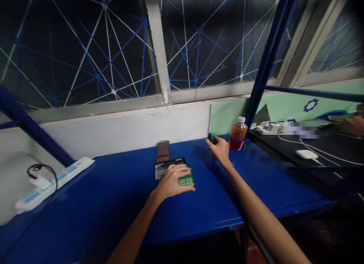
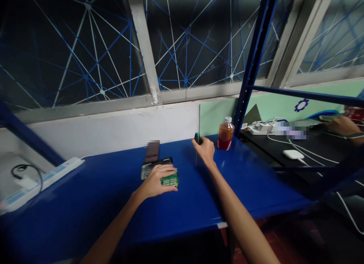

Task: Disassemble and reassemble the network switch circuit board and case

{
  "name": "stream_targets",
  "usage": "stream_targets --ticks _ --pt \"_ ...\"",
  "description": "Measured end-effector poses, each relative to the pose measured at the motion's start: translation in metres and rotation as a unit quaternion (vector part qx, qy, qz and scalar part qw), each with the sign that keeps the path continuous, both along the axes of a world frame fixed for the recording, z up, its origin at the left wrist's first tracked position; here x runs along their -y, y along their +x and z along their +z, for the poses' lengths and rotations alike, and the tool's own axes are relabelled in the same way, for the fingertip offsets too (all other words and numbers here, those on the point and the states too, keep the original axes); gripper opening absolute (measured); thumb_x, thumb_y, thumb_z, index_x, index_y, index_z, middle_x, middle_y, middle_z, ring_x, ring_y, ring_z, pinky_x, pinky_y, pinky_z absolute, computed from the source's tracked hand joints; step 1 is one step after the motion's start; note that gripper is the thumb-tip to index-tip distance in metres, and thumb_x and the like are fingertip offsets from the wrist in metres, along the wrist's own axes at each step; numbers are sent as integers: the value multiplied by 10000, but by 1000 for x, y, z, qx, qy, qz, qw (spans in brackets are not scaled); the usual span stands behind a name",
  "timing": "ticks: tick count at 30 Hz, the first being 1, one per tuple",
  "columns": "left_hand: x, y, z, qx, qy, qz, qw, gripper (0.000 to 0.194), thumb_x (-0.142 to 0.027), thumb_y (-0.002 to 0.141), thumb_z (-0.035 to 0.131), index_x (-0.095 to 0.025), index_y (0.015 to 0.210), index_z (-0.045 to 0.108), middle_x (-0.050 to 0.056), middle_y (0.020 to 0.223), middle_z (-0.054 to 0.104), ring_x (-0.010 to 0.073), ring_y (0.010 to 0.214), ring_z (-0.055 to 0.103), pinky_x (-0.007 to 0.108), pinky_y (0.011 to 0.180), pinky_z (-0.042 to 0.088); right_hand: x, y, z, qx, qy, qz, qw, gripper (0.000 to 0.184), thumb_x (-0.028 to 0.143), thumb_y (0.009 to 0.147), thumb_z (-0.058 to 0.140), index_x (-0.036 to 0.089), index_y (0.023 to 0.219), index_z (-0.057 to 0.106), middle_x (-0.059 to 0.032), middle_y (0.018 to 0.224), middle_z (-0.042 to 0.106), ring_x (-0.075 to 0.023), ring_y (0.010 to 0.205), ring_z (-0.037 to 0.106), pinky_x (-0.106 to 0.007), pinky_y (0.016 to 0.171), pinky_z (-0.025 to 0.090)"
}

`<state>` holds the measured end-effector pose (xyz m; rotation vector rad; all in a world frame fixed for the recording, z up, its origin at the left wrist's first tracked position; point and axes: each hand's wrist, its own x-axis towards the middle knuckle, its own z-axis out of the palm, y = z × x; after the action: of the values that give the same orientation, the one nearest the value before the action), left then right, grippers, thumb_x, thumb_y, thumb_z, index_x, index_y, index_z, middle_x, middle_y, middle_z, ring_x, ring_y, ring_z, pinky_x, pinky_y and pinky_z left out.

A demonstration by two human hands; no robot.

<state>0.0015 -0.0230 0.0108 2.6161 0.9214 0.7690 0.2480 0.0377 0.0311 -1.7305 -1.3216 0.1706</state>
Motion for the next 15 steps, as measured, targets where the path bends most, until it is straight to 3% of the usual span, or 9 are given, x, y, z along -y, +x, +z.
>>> stream_targets --ticks 3,15 --pt "0 0 0 -4 -1 1 1000 523 -547 660 730 -271 1100 673 78 1165 659 279 1125 568 458 985 373 -1 0 -3 55 -27 -40 997 368 518 760 520 187 677 659 -82 652 676 -219 619 612 -262 507 333" --pt "-1 0 -2 10 -9 1 1000 501 -504 662 748 -285 1106 668 69 1166 653 271 1103 573 460 970 388 -1 -4 -8 97 -54 -42 993 371 517 779 508 191 732 678 -104 714 695 -234 686 643 -260 529 354"
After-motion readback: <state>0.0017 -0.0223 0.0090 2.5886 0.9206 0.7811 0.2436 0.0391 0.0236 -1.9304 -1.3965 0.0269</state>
